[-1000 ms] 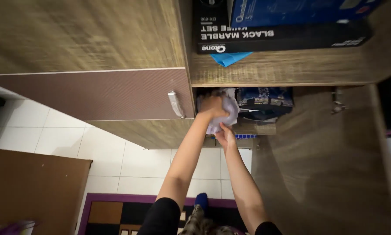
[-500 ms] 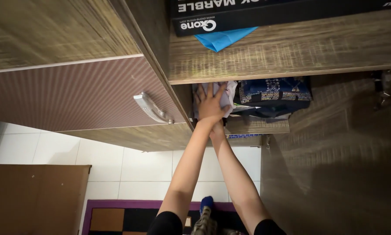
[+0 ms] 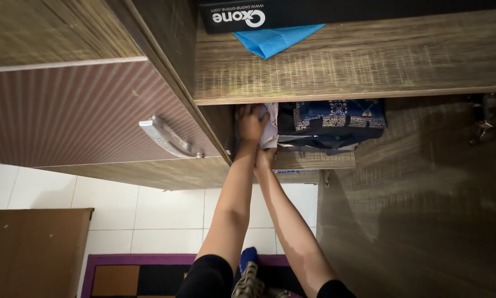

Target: Picking up small items of clothing from a table and placing them into a wardrobe shelf.

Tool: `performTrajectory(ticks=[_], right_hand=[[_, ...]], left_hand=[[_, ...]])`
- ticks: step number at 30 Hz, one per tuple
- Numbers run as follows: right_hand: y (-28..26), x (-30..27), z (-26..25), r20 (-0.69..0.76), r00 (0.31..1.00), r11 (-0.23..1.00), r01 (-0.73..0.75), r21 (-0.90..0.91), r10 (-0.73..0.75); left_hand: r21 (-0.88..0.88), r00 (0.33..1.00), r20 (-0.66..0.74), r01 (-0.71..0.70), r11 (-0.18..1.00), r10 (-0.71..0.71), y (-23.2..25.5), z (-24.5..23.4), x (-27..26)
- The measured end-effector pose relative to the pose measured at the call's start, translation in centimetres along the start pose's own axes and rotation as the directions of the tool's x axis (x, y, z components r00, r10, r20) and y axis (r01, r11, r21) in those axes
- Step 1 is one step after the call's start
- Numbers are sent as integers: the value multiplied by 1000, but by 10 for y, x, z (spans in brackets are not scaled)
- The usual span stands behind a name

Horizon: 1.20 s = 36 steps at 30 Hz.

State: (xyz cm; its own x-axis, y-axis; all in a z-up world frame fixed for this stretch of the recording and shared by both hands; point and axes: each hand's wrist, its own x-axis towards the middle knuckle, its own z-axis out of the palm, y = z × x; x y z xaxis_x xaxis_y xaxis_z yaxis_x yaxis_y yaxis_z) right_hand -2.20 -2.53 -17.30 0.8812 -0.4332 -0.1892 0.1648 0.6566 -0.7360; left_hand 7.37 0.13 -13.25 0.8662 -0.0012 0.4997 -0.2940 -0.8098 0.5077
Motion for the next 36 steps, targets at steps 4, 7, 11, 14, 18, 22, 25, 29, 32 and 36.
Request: performTrajectory(ticks=[4, 7, 11, 14, 18, 22, 25, 29, 32, 36], right_hand=[[30, 5, -36, -192, 957, 941, 153, -302, -217], [-16, -21, -23, 8, 863, 649, 386, -655, -505], [-17, -9, -38, 217, 844, 446, 457, -769, -491], [-45, -18, -22, 192, 917, 435, 340, -834, -349], [-57, -13, -37, 418, 877, 238, 470, -850, -239], [-79, -16, -24, 303, 953, 166, 301, -939, -12], [-80, -12, -26, 338, 940, 136, 331, -934, 39], [-95, -23, -11, 212, 968, 110, 198, -974, 135], [-88, -16, -22, 216, 966, 81, 207, -975, 138], [-76, -11, -45, 318, 941, 187, 294, -938, 117]], left_hand=[[27, 1000, 13, 5, 1000, -5, 3, 1, -1], [132, 986, 166, 10, 991, -32, 26, -20, 2], [243, 903, 418, -2, 970, -103, 50, -43, 11], [360, 813, 548, -16, 933, -198, 60, -45, 18], [464, 725, 644, -116, 878, -245, 78, -54, 28], [435, 752, 624, -110, 894, -211, 54, -28, 10], [274, 905, 419, -51, 961, -72, 26, -16, -24], [50, 997, 68, -44, 998, 40, 14, -29, -52], [-4, 997, 76, -31, 1000, 31, 5, -27, -47], [-29, 965, 255, 74, 997, -64, 1, -28, -34]])
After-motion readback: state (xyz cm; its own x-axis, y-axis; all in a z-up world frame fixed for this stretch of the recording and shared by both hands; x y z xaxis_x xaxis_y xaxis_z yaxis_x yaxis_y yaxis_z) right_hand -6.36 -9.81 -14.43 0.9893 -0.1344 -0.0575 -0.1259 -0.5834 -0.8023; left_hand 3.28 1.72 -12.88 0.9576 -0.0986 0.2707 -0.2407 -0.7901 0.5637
